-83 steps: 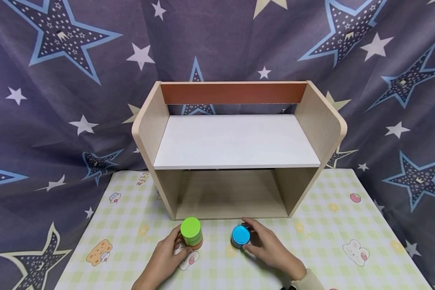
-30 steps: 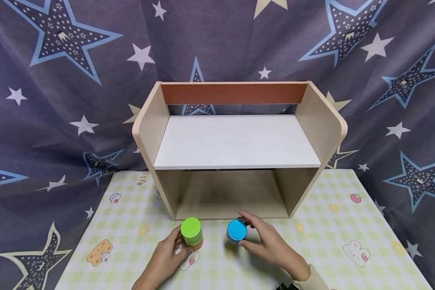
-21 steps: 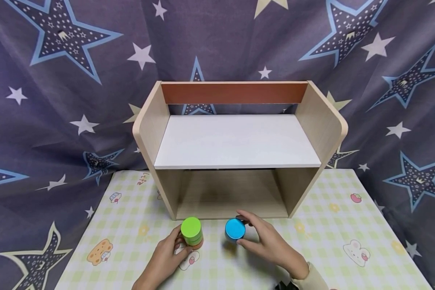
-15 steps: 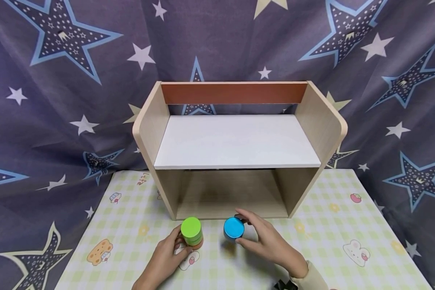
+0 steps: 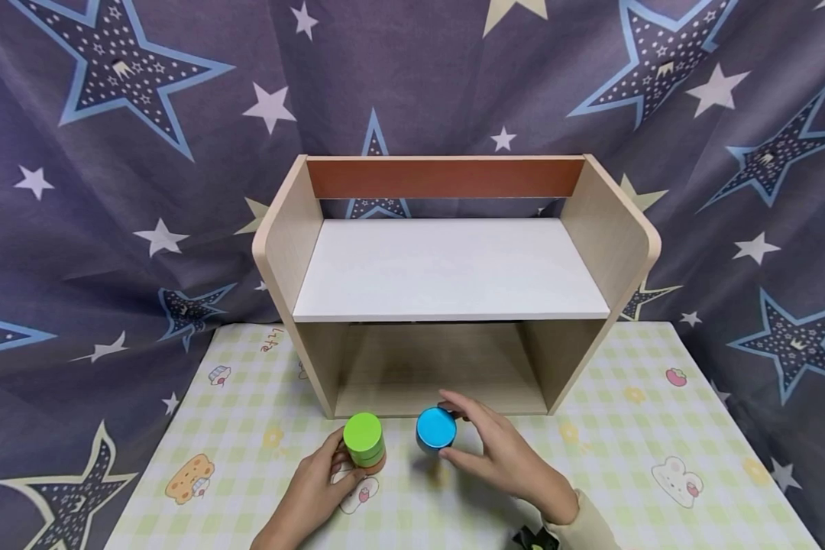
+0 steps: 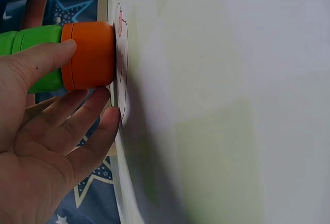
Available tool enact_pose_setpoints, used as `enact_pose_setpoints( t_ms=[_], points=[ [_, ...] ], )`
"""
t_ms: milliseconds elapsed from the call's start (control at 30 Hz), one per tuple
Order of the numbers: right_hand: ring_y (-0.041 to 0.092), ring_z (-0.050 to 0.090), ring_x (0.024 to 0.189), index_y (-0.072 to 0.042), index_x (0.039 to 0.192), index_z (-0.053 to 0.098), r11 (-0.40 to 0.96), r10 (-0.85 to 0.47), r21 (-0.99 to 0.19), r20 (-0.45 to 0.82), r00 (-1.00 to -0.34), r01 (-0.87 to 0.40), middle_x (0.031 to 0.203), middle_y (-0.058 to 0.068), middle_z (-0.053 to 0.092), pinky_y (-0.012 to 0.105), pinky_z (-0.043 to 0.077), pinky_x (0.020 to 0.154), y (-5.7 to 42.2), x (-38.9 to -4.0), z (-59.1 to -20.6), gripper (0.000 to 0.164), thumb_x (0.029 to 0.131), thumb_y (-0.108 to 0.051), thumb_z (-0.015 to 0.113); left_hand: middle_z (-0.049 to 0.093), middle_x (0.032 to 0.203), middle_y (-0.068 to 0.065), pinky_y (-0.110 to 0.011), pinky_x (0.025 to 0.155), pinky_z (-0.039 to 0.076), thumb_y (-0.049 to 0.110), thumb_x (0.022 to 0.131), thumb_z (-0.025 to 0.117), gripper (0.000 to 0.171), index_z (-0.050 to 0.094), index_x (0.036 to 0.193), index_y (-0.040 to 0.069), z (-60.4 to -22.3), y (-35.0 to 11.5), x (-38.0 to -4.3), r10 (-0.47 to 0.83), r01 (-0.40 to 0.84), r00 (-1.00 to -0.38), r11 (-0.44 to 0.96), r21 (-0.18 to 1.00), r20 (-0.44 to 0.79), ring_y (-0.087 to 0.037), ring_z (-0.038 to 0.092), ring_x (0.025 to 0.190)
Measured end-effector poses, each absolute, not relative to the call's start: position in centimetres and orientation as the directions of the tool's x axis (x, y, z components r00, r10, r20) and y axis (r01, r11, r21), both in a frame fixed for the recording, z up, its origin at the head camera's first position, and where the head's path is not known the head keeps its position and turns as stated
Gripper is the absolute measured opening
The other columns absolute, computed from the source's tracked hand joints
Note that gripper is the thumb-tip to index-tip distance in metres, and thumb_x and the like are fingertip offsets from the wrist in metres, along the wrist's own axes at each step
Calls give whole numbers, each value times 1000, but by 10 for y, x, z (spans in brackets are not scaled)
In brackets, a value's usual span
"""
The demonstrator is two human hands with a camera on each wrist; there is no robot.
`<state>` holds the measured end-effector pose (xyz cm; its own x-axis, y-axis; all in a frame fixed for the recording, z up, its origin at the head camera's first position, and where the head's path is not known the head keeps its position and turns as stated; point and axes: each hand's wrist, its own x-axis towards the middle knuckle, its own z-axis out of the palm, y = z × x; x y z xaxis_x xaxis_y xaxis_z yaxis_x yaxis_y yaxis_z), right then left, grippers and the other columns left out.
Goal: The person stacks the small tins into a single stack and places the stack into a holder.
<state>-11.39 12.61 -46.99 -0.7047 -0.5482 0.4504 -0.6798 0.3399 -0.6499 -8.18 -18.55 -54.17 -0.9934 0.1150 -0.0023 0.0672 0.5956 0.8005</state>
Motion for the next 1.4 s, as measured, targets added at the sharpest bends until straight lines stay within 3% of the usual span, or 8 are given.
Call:
enact_pose_setpoints(
  t_ms=[567, 767, 1033, 1400],
  points=[
    [17, 58, 121, -12, 152, 37, 287, -568, -676, 450, -689, -678, 135, 5, 59, 43, 54, 94, 112, -118, -456, 79, 87, -15, 81, 64, 129, -9, -29, 93, 54, 14, 87, 81, 72, 44, 149, 9, -542, -188, -82, 150, 62, -988, 566, 822, -29, -20, 64, 113],
    [16, 59, 119, -11, 151, 38, 290, -570, -672, 451, -687, -682, 135, 2, 58, 38, 54, 95, 106, -119, -453, 76, 88, -17, 80, 64, 129, -9, -29, 93, 53, 13, 86, 81, 72, 44, 148, 9, -542, -187, -82, 143, 55, -989, 566, 823, -32, -19, 64, 114],
    [14, 60, 116, -19, 153, 36, 303, -571, -660, 452, -685, -688, 133, -2, 58, 37, 54, 94, 100, -120, -451, 78, 88, -20, 80, 66, 126, -5, -29, 94, 53, 14, 84, 83, 71, 47, 146, 11, -542, -188, -81, 127, 57, -992, 571, 819, -20, -16, 65, 112],
    [13, 61, 112, -17, 153, 38, 317, -584, -642, 449, -677, -699, 133, -1, 59, 32, 53, 95, 90, -123, -450, 78, 88, -21, 81, 65, 128, -7, -29, 93, 54, 12, 85, 82, 71, 46, 147, 10, -543, -187, -82, 139, 69, -990, 564, 823, -13, -18, 65, 112]
  ],
)
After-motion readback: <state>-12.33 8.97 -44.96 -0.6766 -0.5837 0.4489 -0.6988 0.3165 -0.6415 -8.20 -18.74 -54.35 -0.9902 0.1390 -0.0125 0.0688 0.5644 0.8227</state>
